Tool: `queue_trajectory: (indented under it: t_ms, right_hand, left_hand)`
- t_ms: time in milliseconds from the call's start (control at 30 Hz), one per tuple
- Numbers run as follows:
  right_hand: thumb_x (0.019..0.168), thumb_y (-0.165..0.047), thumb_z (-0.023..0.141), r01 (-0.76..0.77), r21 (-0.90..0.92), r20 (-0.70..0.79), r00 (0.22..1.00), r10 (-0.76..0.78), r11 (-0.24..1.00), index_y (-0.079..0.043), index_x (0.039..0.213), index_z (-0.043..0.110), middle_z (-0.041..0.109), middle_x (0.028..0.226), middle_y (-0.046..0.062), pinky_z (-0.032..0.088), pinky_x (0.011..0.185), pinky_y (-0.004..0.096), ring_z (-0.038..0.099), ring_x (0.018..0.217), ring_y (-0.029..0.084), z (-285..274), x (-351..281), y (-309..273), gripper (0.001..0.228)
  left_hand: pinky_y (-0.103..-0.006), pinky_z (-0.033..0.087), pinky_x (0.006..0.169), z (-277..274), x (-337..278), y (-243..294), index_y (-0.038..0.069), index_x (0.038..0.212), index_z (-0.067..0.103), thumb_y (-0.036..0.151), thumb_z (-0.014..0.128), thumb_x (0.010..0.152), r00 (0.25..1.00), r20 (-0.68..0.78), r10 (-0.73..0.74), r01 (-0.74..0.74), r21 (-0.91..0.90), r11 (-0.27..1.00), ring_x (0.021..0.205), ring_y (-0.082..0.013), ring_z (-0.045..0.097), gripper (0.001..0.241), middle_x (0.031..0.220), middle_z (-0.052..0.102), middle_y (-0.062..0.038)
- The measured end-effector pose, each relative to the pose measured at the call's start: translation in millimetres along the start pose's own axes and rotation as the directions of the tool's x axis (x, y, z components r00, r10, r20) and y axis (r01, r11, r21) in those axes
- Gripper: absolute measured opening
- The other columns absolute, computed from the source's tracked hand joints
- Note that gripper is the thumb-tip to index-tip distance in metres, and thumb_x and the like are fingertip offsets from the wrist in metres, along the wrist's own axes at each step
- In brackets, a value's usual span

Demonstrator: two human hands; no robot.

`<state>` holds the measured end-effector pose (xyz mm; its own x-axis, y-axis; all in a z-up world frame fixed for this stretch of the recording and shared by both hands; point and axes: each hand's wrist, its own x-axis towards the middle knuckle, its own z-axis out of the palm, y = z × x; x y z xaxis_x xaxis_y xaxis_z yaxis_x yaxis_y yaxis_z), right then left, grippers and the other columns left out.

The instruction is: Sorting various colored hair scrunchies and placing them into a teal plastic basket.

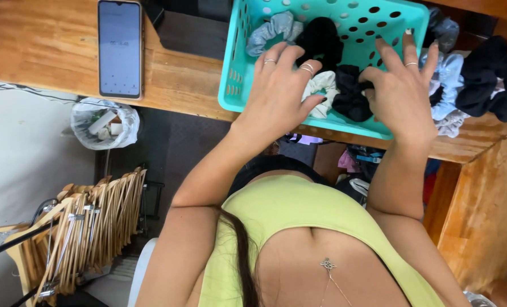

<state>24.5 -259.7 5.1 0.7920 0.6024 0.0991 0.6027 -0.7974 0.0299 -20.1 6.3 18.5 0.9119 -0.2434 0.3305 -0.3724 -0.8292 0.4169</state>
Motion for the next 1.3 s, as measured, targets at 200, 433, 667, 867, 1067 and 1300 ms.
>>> queue_trajectory:
  t_ms: [200,433,667,867,1067,1300]
  right_hand:
    - [0.101,0.014,0.060,0.039,0.591,-0.209,0.972,0.107,0.805,0.004,0.111,0.051,0.071,0.132,0.023,0.049,0.113,0.053,0.063,0.140,0.045,-61.1,3.4,-51.9,0.016]
    - [0.122,-0.023,0.056,0.049,0.716,-0.441,0.805,0.396,0.697,0.003,0.114,0.043,0.038,0.106,0.013,0.038,0.090,0.041,0.040,0.098,0.027,-38.0,0.3,-65.1,0.030]
    - [0.093,-0.034,0.074,-0.040,0.920,-0.116,0.923,0.367,0.390,-0.006,0.142,0.043,0.046,0.128,0.011,0.039,0.089,0.029,0.048,0.104,0.019,-58.7,-10.4,-61.7,0.064]
    - [0.091,-0.006,0.077,0.004,0.979,-0.115,0.836,0.537,0.203,-0.005,0.130,0.058,0.056,0.128,0.011,0.053,0.092,0.034,0.058,0.113,0.024,-24.1,-24.8,-28.6,0.043]
    - [0.096,-0.003,0.071,0.145,0.989,-0.131,0.722,0.679,0.037,-0.011,0.122,0.058,0.055,0.124,0.004,0.057,0.078,0.043,0.061,0.112,0.028,-11.9,-36.4,-6.3,0.030]
    - [0.099,-0.009,0.082,0.249,0.964,-0.209,0.480,0.852,0.097,-0.004,0.119,0.065,0.067,0.112,0.020,0.055,0.069,0.041,0.065,0.086,0.031,-17.3,-59.6,-3.7,0.026]
  left_hand:
    - [-0.0484,0.049,0.108,20.0,-1.1,14.8,0.005,0.143,0.049,0.047,0.095,0.081,0.993,-0.022,0.118,-0.119,-0.284,0.951,0.123,-0.0372,0.058,0.087,0.130,0.063,-0.016]
    - [-0.0491,0.049,0.077,22.4,7.2,24.4,0.013,0.122,0.062,0.025,0.076,0.092,0.998,-0.013,0.068,-0.066,-0.477,0.877,0.096,-0.0356,0.066,0.036,0.110,0.073,-0.008]
    - [-0.0257,0.054,0.091,3.0,9.4,11.2,0.023,0.125,0.062,0.023,0.063,0.105,0.996,0.001,-0.086,0.023,-0.967,0.255,0.103,-0.0097,0.065,0.020,0.118,0.068,0.007]
    - [-0.0265,0.056,0.095,-0.7,7.4,-1.1,0.024,0.132,0.056,0.019,0.059,0.109,0.998,-0.024,-0.065,-0.016,-0.993,0.119,0.098,-0.0113,0.067,0.024,0.123,0.062,0.005]
    - [-0.0278,0.050,0.099,-22.8,8.5,-6.9,0.027,0.127,0.054,0.003,0.053,0.104,0.983,-0.122,-0.137,-0.038,-0.866,0.498,0.106,-0.0132,0.066,0.034,0.118,0.065,0.008]
    - [-0.0318,0.039,0.054,-20.2,17.7,-2.5,0.015,0.099,0.061,0.024,0.060,0.105,0.968,-0.250,0.000,-0.139,-0.536,0.833,0.057,-0.0113,0.054,0.010,0.061,0.054,0.005]
